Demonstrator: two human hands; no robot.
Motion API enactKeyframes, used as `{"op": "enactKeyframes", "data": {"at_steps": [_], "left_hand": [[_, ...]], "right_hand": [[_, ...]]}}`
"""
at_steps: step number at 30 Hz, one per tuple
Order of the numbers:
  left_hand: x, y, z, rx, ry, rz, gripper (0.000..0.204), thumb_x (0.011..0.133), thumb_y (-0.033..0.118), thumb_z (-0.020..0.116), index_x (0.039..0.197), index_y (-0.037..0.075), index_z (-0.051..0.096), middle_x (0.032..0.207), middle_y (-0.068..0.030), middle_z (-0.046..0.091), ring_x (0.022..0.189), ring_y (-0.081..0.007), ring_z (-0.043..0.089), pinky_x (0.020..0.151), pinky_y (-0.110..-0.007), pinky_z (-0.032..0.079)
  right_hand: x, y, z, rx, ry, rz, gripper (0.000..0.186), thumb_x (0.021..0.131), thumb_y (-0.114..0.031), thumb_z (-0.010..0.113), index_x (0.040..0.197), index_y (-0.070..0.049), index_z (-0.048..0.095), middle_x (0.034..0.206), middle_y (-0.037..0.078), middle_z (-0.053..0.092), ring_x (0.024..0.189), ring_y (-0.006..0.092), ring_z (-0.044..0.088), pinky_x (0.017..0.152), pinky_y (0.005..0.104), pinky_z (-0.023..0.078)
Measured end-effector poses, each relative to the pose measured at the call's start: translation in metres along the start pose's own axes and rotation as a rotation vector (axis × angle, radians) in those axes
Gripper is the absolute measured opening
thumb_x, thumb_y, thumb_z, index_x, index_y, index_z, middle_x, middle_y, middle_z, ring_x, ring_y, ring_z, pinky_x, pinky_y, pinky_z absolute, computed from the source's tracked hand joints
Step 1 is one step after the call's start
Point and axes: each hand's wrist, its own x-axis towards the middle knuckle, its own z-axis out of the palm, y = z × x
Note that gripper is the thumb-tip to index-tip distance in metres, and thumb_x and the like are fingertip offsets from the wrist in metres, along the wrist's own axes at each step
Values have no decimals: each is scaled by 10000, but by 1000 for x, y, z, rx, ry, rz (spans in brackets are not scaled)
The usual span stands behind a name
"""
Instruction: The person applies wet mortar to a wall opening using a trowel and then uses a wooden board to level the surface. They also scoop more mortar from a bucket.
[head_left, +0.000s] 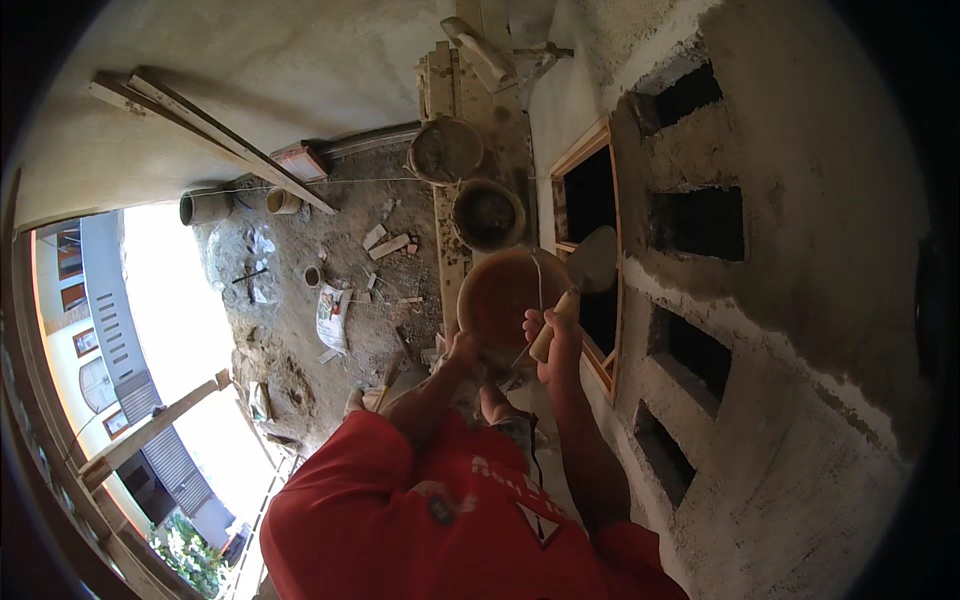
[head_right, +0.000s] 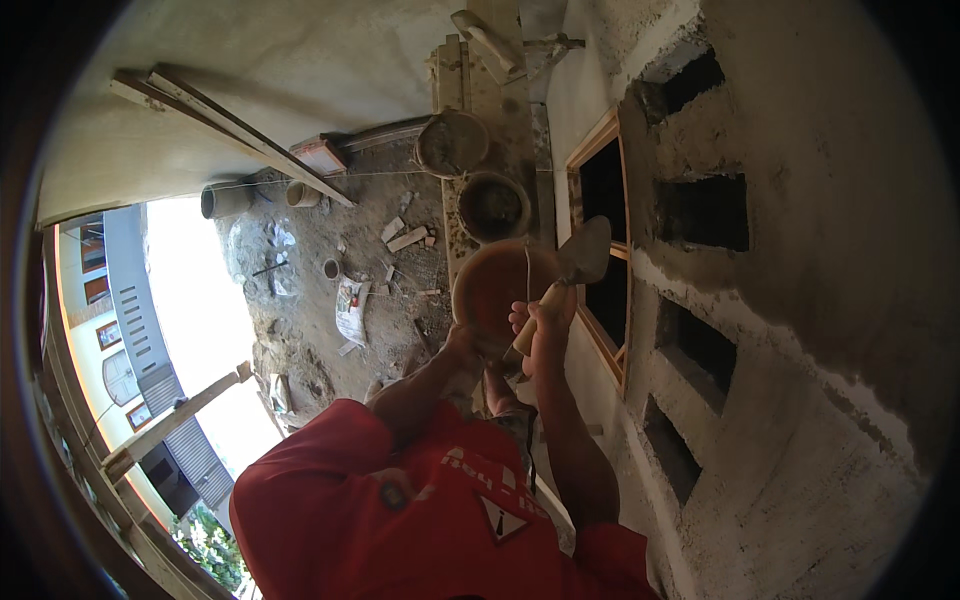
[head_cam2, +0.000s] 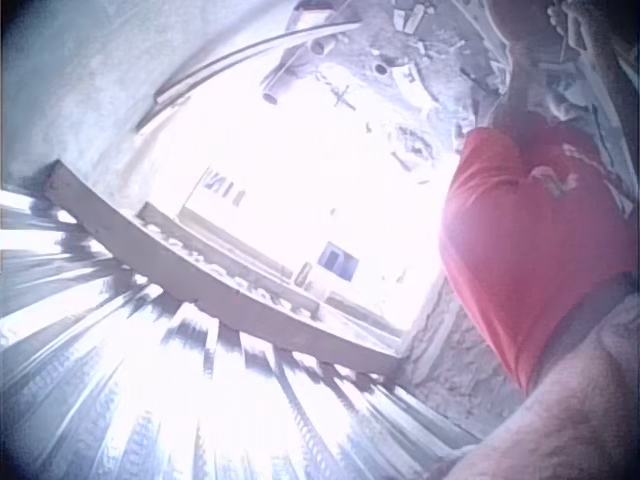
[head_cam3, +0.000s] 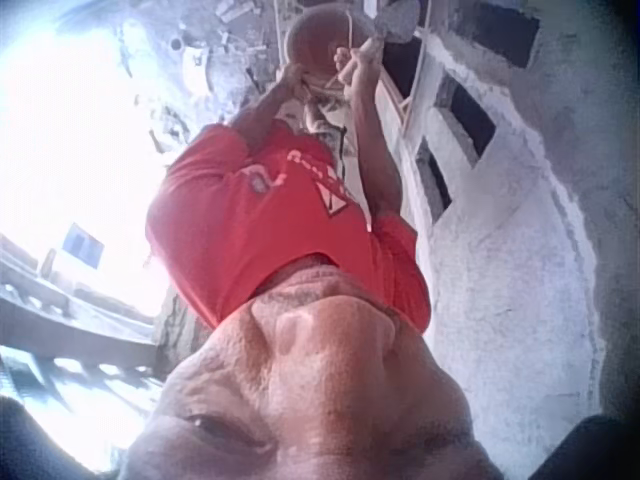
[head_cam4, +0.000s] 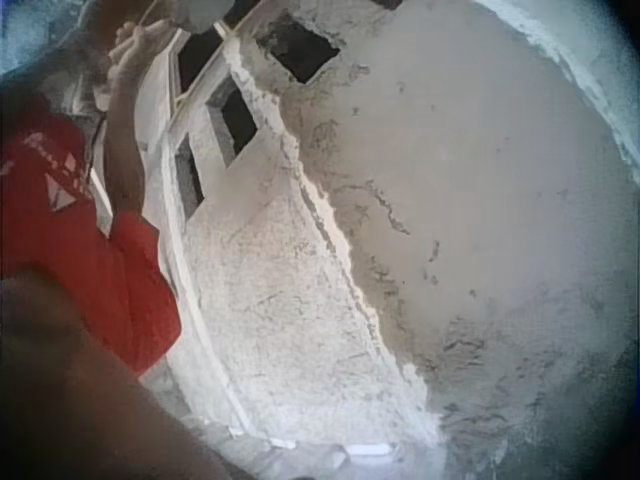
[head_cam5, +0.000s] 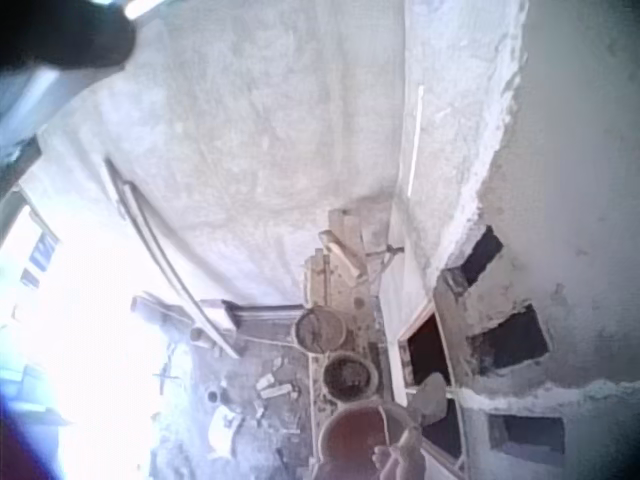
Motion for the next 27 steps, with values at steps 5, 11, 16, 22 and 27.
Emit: {"op": "enactKeyframes", "data": {"at_steps": [5, 11, 16, 22, 27], "left_hand": [[15, -34, 1, -984, 185, -427, 262, 730, 108, 685, 969, 2, 684, 850, -116, 700, 740, -213, 677, 612, -350, 557], [37, -32, -39, -644, 249, -268, 160, 806, 29, 602, 935, 13, 695, 784, -94, 676, 702, -151, 667, 560, -327, 541], [50, -131, 25, -771, 375, -392, 168, 798, 84, 646, 950, 29, 695, 840, -86, 685, 793, -197, 673, 637, -324, 543], [55, -92, -26, -81, 148, -297, 443, 650, 79, 789, 1070, 102, 654, 1085, -156, 653, 1029, -347, 617, 849, -408, 518], [58, -91, -35, -78, 155, -319, 341, 688, 84, 758, 1016, 73, 665, 1028, -141, 669, 938, -293, 652, 805, -366, 537]], "right_hand": [[22, 6, -8, -219, 81, -69, 320, 850, -190, 596, 1101, -11, 515, 990, 123, 643, 872, 195, 641, 770, 342, 524], [34, 22, -87, -339, 227, -71, 315, 854, -205, 598, 1099, -12, 551, 993, 82, 630, 913, 182, 628, 803, 355, 513], [14, 31, -138, -289, 315, 95, 260, 876, -195, 579, 1062, -13, 570, 904, 91, 643, 818, 178, 631, 722, 350, 540], [-5, 51, -177, -301, 457, 170, 224, 891, -193, 564, 1024, -14, 547, 877, 103, 645, 753, 196, 634, 680, 346, 555], [-15, 47, -179, -361, 469, 232, 209, 902, -192, 550, 1022, -22, 535, 904, 112, 645, 773, 211, 639, 695, 348, 553]]}}
